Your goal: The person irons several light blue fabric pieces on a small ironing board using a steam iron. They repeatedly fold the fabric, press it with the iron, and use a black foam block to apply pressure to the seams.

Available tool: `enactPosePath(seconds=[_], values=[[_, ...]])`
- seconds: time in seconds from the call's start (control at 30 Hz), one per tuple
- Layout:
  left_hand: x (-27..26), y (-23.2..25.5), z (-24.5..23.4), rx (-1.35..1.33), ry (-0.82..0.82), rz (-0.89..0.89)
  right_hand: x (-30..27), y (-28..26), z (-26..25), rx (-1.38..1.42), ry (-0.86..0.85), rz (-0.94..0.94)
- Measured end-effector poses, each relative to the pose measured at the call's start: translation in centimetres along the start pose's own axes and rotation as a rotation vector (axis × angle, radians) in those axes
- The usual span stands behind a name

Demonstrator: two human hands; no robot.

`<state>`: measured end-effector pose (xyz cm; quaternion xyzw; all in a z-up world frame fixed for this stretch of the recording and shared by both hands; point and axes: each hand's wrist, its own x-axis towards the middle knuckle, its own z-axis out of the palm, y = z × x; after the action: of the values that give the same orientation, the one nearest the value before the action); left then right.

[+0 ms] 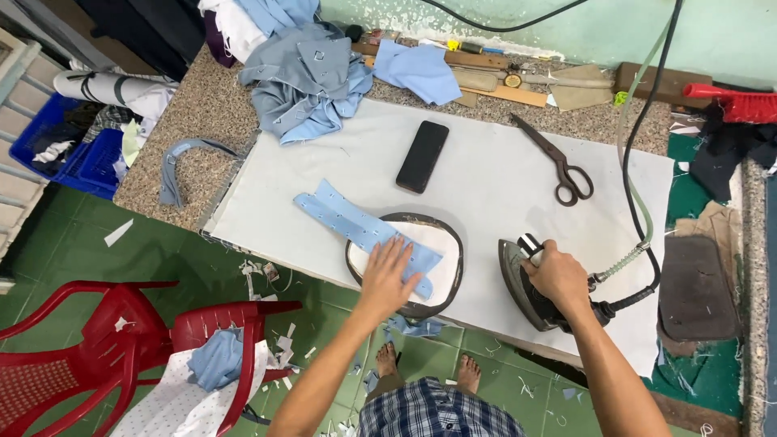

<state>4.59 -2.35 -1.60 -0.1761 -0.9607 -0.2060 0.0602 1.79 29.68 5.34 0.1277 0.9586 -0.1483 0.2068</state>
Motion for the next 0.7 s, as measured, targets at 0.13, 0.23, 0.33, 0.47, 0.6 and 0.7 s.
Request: enactPosePath(seconds=[0.13, 0.23, 0.33, 0.47, 0.6, 0.7], values=[[0.4, -1.1, -1.0, 0.064, -0.280, -0.114, 0.1, 0.2, 0.1, 0.003, 0.014, -0.001], [0.5, -4.0, 0.1, 0.125, -0.298, -0.136, 0.3, 0.3, 0.2, -0.015, 0.010, 0.001], [-0.1, -6.1, 2.7, 0.104, 0.084, 0.066, -0.3, -0.2, -0.5, 0.015, 0.015, 0.001], [-0.5, -2.1, 1.0, 0.093, -0.013, -0.012, -0.1, 2.0, 1.5, 0.132, 0.149, -0.092], [-2.8, 2.6, 3.2, 0.130, 0.113, 0.128, -1.7, 4.4, 4.6, -0.074, 0.477, -0.300], [-6.3, 6.1, 5.5, 0.030, 0.083, 0.287, -4.1, 6.0, 5.4, -0.298, 0.421, -0.288]])
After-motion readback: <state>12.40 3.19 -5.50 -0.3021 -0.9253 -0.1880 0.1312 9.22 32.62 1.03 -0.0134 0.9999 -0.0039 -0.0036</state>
